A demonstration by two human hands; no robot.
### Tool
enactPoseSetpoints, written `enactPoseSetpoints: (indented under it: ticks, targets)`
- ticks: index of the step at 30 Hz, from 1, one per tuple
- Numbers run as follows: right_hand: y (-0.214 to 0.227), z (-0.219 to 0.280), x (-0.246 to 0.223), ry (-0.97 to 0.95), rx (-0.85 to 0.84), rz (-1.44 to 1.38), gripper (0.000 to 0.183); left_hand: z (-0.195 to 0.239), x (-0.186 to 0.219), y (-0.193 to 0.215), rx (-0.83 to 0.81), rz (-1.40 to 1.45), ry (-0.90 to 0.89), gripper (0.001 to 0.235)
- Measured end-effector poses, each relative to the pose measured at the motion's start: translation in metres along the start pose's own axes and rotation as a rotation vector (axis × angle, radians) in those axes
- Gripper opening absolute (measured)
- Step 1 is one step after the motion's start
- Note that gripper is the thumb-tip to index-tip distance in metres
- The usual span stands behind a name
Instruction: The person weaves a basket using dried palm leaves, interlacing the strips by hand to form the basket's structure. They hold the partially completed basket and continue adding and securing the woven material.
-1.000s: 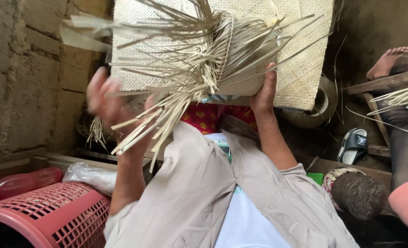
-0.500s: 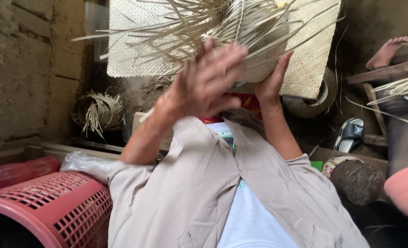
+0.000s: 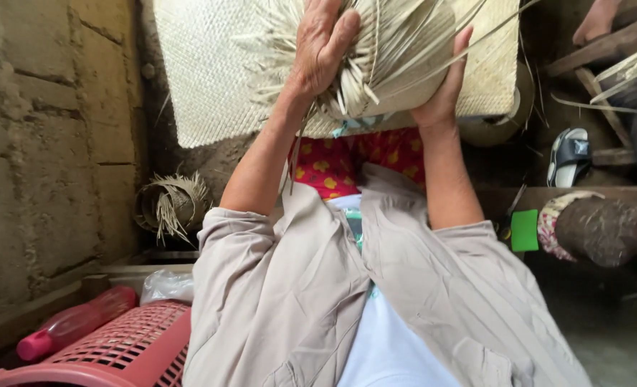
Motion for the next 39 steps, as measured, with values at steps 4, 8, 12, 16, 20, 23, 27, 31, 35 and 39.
enactPoseSetpoints:
  ticks: [4, 8, 12, 16, 20, 23, 27, 31, 35, 39]
  targets:
    - [0.01, 0.006, -0.005, -0.033, 0.127, 0.064, 0.065, 0.001, 0.013, -0.011, 0.131, 0.044, 0.065, 0.056]
    - [0.038, 0.01, 0.014, -0.229, 0.226, -0.088, 0.056, 0.008, 0.022, -0.017, 0.2, 0.041, 0.078, 0.058]
    - [0.032, 0.001, 0.0, -0.217, 0.166, -0.052, 0.059, -0.001, 0.029, -0.015, 0.257, -0.007, 0.088, 0.051]
    - [0.044, 0.006, 0.012, -0.181, 0.111, -0.103, 0.065, 0.001, 0.045, -0.014, 0.161, -0.096, 0.149, 0.06]
    - [0.058, 0.008, 0.024, -0.288, 0.263, -0.053, 0.069, 0.013, 0.093, 0.008, 0.477, -0.83, 0.142, 0.08]
    - [0.083, 0.014, 0.026, 0.061, 0.341, 0.697, 0.06, 0.02, 0.247, 0.0, 0.365, -0.858, -0.125, 0.044]
    - [0.051, -0.008, -0.032, 0.32, 0.252, 0.867, 0.031, 0.033, 0.255, -0.053, -0.071, -0.299, -0.524, 0.015]
    - [0.044, -0.019, -0.052, 0.334, -0.017, 0.903, 0.03, 0.041, 0.188, -0.047, 0.043, -0.233, -0.421, 0.019]
    - [0.041, -0.017, -0.054, 0.343, 0.027, 1.078, 0.019, 0.032, 0.153, -0.021, 0.005, 0.053, -0.112, 0.035]
    - [0.043, 0.03, -0.051, 0.225, -0.055, 0.173, 0.065, 0.025, 0.163, -0.009, -0.075, 0.235, 0.062, 0.06]
Point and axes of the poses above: each hand's wrist, its own z-axis away from the middle knuckle, its own y-axis out of the back of the hand, x = y × z, the point moved 3 cm from there along -z, towards the middle knuckle, and after that the axes turned 14 degrees about z, right-handed, at the moved point
